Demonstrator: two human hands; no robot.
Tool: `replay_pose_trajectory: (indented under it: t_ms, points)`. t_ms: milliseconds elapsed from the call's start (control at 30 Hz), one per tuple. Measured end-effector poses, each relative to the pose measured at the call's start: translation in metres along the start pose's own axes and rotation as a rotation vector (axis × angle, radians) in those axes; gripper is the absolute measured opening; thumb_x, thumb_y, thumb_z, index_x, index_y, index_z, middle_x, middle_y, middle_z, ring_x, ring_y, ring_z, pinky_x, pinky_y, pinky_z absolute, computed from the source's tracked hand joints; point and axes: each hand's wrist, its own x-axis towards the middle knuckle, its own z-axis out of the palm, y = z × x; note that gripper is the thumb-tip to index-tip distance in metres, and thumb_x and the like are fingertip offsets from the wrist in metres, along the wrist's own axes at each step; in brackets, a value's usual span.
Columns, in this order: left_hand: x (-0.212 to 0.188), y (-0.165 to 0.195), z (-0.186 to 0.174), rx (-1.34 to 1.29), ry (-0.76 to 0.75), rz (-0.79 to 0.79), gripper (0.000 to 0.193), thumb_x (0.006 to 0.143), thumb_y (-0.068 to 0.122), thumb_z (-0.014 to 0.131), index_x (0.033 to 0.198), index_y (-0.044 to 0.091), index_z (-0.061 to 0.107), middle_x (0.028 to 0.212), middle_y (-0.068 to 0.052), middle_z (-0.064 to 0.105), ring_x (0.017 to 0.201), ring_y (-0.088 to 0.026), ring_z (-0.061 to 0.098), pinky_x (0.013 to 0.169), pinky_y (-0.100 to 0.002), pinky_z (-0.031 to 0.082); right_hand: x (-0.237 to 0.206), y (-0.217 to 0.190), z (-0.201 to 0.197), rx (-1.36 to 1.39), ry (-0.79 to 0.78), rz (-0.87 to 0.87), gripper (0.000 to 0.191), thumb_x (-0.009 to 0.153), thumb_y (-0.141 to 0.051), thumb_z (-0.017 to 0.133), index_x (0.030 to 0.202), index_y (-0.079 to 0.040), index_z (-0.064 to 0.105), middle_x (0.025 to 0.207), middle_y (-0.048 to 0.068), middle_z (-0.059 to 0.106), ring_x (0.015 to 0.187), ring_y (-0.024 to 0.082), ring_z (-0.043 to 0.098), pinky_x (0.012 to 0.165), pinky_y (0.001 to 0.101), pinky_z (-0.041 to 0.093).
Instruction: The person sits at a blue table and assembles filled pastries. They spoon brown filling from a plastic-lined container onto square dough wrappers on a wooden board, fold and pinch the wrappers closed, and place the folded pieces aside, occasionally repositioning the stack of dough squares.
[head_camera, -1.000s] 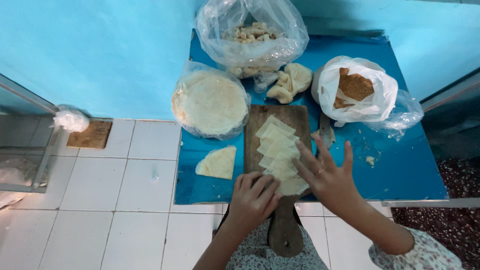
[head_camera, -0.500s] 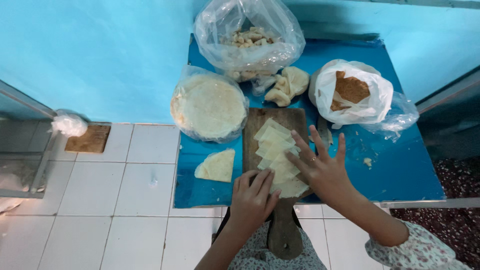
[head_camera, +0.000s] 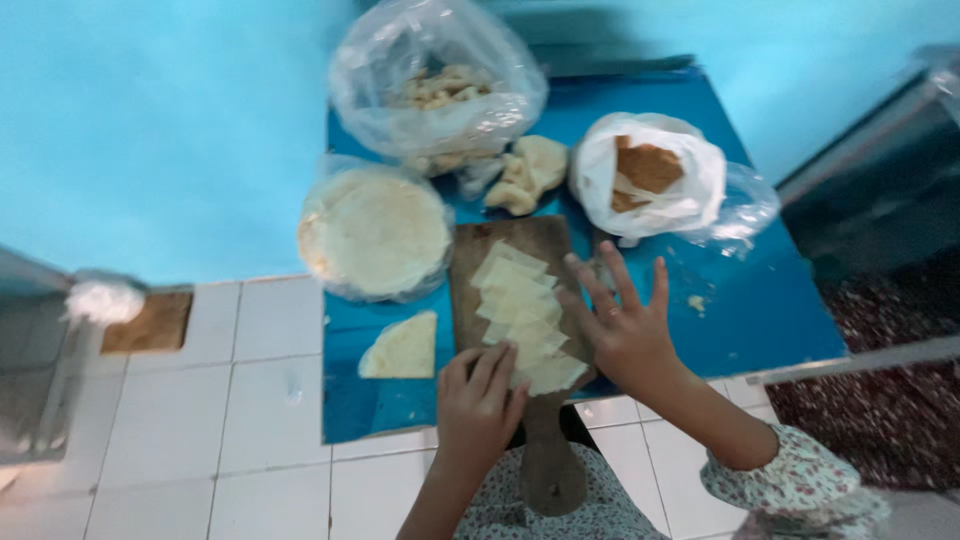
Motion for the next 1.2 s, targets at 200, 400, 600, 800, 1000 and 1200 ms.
replay_pose_trajectory:
  t_ms: [200, 400, 600, 800, 1000, 1200]
  points:
    - [-0.002, -0.005, -0.006, 0.029, -0.023, 0.007, 0.044, 0.085, 0.019, 0.070, 0.125, 0.002, 0.065, 0.129, -0.011, 0.065, 0.115, -0.034, 0.057, 0.094, -0.049, 0.044, -0.051, 0.059, -0.017, 0.123, -0.001, 0.463, 0.056, 0.076, 0.006, 0.059, 0.120, -0.025, 0.074, 0.160, 0.010, 0.047, 0.158, 0.040, 0.029, 0.118, 0.0797, 0.021]
    - [-0.004, -0.006, -0.007, 0.033, -0.043, -0.013, 0.043, 0.084, 0.018, 0.069, 0.125, 0.002, 0.064, 0.129, -0.011, 0.065, 0.115, -0.034, 0.056, 0.096, -0.049, 0.043, -0.089, 0.083, -0.016, 0.064, -0.199, 0.560, 0.068, 0.070, 0.010, 0.058, 0.119, -0.034, 0.076, 0.161, 0.012, 0.043, 0.154, 0.046, 0.024, 0.110, 0.0814, 0.018]
    - [-0.005, -0.006, -0.007, 0.042, -0.044, 0.001, 0.043, 0.084, 0.017, 0.068, 0.125, 0.001, 0.064, 0.130, -0.012, 0.065, 0.115, -0.035, 0.056, 0.097, -0.049, 0.043, -0.105, 0.090, -0.016, 0.045, -0.203, 0.523, 0.064, 0.072, 0.009, 0.059, 0.115, -0.034, 0.078, 0.162, 0.008, 0.043, 0.157, 0.043, 0.026, 0.116, 0.0808, 0.019]
    - [-0.003, -0.003, -0.009, -0.044, -0.029, 0.000, 0.045, 0.086, 0.017, 0.068, 0.127, 0.001, 0.062, 0.131, -0.013, 0.064, 0.118, -0.036, 0.056, 0.099, -0.050, 0.042, -0.096, 0.101, -0.035, 0.022, -0.120, 0.545, 0.037, 0.069, 0.008, 0.062, 0.089, -0.019, 0.078, 0.153, 0.008, 0.056, 0.154, 0.040, 0.038, 0.118, 0.0743, 0.025]
    - [0.016, -0.008, -0.010, -0.011, -0.028, -0.028, 0.046, 0.091, 0.019, 0.067, 0.133, 0.002, 0.061, 0.131, -0.013, 0.063, 0.121, -0.035, 0.055, 0.103, -0.052, 0.040, -0.049, 0.068, -0.038, 0.756, 0.027, 0.434, 0.060, 0.073, 0.013, 0.044, 0.116, -0.015, 0.074, 0.147, 0.013, 0.059, 0.146, 0.035, 0.052, 0.117, 0.0428, 0.044]
    - [0.025, -0.003, -0.008, 0.057, -0.121, -0.038, 0.053, 0.091, 0.030, 0.066, 0.137, 0.003, 0.060, 0.139, -0.011, 0.058, 0.128, -0.032, 0.049, 0.102, -0.055, 0.034, 0.011, 0.005, -0.007, 0.604, -0.048, 0.020, 0.060, 0.075, 0.007, 0.060, 0.127, -0.020, 0.072, 0.155, 0.013, 0.048, 0.148, 0.040, 0.038, 0.118, 0.0612, 0.030]
